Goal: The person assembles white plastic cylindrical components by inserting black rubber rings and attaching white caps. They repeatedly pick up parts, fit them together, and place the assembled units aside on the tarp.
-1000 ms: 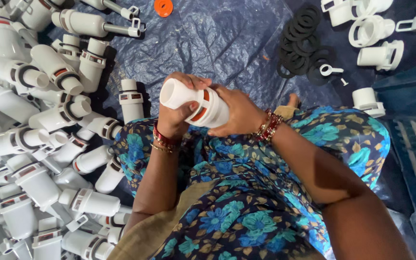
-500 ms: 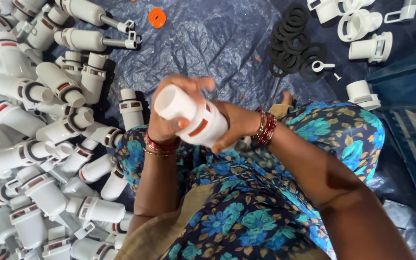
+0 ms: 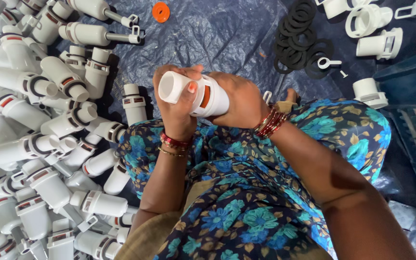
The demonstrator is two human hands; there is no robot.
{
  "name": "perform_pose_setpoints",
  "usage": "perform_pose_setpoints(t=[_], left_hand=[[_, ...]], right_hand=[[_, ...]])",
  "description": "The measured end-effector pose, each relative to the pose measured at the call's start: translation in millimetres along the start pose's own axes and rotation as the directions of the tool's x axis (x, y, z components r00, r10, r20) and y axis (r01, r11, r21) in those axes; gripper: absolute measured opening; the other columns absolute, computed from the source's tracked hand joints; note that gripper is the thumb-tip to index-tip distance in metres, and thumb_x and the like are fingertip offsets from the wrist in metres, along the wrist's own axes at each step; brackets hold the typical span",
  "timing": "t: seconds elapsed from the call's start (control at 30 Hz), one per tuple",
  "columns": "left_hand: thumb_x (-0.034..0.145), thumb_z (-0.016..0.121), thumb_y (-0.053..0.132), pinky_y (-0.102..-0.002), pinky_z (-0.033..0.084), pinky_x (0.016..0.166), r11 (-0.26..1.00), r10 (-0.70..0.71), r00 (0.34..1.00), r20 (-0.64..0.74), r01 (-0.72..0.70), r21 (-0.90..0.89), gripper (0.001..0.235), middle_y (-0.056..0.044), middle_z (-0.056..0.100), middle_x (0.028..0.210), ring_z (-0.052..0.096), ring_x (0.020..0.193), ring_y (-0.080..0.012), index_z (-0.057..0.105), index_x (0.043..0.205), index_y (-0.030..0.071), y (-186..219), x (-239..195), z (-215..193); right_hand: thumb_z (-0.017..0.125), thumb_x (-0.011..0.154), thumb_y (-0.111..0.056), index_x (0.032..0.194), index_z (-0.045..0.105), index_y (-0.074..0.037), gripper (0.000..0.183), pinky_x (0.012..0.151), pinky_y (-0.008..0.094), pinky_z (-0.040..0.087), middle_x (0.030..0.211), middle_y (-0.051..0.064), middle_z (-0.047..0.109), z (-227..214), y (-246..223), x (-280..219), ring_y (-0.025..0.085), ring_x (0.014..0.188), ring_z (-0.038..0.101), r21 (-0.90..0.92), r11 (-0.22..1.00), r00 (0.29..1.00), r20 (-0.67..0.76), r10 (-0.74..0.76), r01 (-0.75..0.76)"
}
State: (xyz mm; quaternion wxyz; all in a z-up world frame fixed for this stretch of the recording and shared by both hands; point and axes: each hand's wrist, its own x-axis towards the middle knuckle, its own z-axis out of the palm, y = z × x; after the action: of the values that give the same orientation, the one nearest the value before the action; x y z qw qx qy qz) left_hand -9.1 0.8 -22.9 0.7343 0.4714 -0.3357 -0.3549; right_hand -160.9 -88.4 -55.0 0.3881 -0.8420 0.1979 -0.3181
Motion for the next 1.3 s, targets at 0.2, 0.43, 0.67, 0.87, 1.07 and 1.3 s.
perform_pose_setpoints(t=[0.2, 0.43, 0.67, 0.87, 1.07, 1.3], left_hand=[[0.095, 0.081, 0.025, -0.053, 0.05, 0.117, 0.997, 0.071, 0.996, -0.047, -0.069, 0.037, 0.047, -0.009, 0.067, 0.105, 0.065, 0.109, -0.024, 0.048, 0.124, 0.007, -6, -2, 9], [0.094, 0.085, 0.02, -0.051, 0.049, 0.114, 0.998, 0.013, 0.989, 0.15, -0.003, -0.067, 0.046, -0.008, 0.064, 0.099, 0.064, 0.104, -0.0232, 0.049, 0.121, 0.009, -1, -5, -2], [0.088, 0.085, 0.022, -0.046, 0.046, 0.117, 0.996, 0.049, 0.999, 0.015, -0.05, 0.077, 0.051, -0.01, 0.066, 0.11, 0.063, 0.123, -0.0258, 0.052, 0.124, 0.008, 0, -14, 2], [0.089, 0.088, 0.018, -0.045, 0.052, 0.102, 0.999, 0.001, 0.957, 0.289, 0.008, -0.031, 0.043, -0.009, 0.065, 0.099, 0.063, 0.105, -0.0253, 0.054, 0.113, 0.007, 11, -6, -7], [0.086, 0.086, 0.019, -0.045, 0.051, 0.108, 0.995, -0.004, 1.0, -0.028, 0.007, 0.097, 0.047, -0.011, 0.068, 0.109, 0.065, 0.115, -0.026, 0.055, 0.12, 0.007, 8, -7, 4], [0.084, 0.08, 0.009, -0.044, 0.052, 0.108, 0.996, -0.089, 0.942, 0.324, 0.077, 0.05, 0.037, -0.009, 0.068, 0.099, 0.066, 0.114, -0.025, 0.058, 0.114, 0.007, 19, 0, -7]], right_hand=[[0.096, 0.063, -0.031, 0.133, 0.057, -0.004, 0.084, 0.093, 0.045, 0.057, 0.124, 0.02, 0.069, -2, -3, -1, 0.039, 0.109, 0.069, -0.002, 1.0, 0.999, -0.033, 0.008, -0.008], [0.093, 0.054, -0.028, 0.129, 0.057, -0.002, 0.087, 0.086, 0.045, 0.058, 0.111, 0.019, 0.07, -9, -3, -2, 0.04, 0.1, 0.07, 0.121, 0.992, 0.993, 0.112, 0.032, -0.045], [0.095, 0.067, -0.028, 0.134, 0.058, -0.005, 0.08, 0.095, 0.044, 0.058, 0.121, 0.018, 0.071, 2, -2, -4, 0.039, 0.108, 0.071, 0.015, 0.999, 0.999, -0.02, -0.039, 0.039], [0.097, 0.055, -0.034, 0.13, 0.055, -0.004, 0.09, 0.091, 0.044, 0.057, 0.114, 0.017, 0.071, -9, 1, 0, 0.036, 0.102, 0.073, 0.351, 0.934, 0.961, 0.272, -0.039, -0.061], [0.098, 0.061, -0.033, 0.134, 0.057, -0.007, 0.087, 0.092, 0.04, 0.058, 0.117, 0.016, 0.073, 4, 0, -3, 0.034, 0.106, 0.072, 0.073, 0.985, 0.985, 0.081, 0.149, -0.156], [0.095, 0.057, -0.031, 0.137, 0.051, -0.005, 0.096, 0.097, 0.039, 0.057, 0.122, 0.014, 0.071, 17, 11, -10, 0.029, 0.111, 0.071, 0.509, 0.8, 0.909, 0.404, 0.105, -0.319]])
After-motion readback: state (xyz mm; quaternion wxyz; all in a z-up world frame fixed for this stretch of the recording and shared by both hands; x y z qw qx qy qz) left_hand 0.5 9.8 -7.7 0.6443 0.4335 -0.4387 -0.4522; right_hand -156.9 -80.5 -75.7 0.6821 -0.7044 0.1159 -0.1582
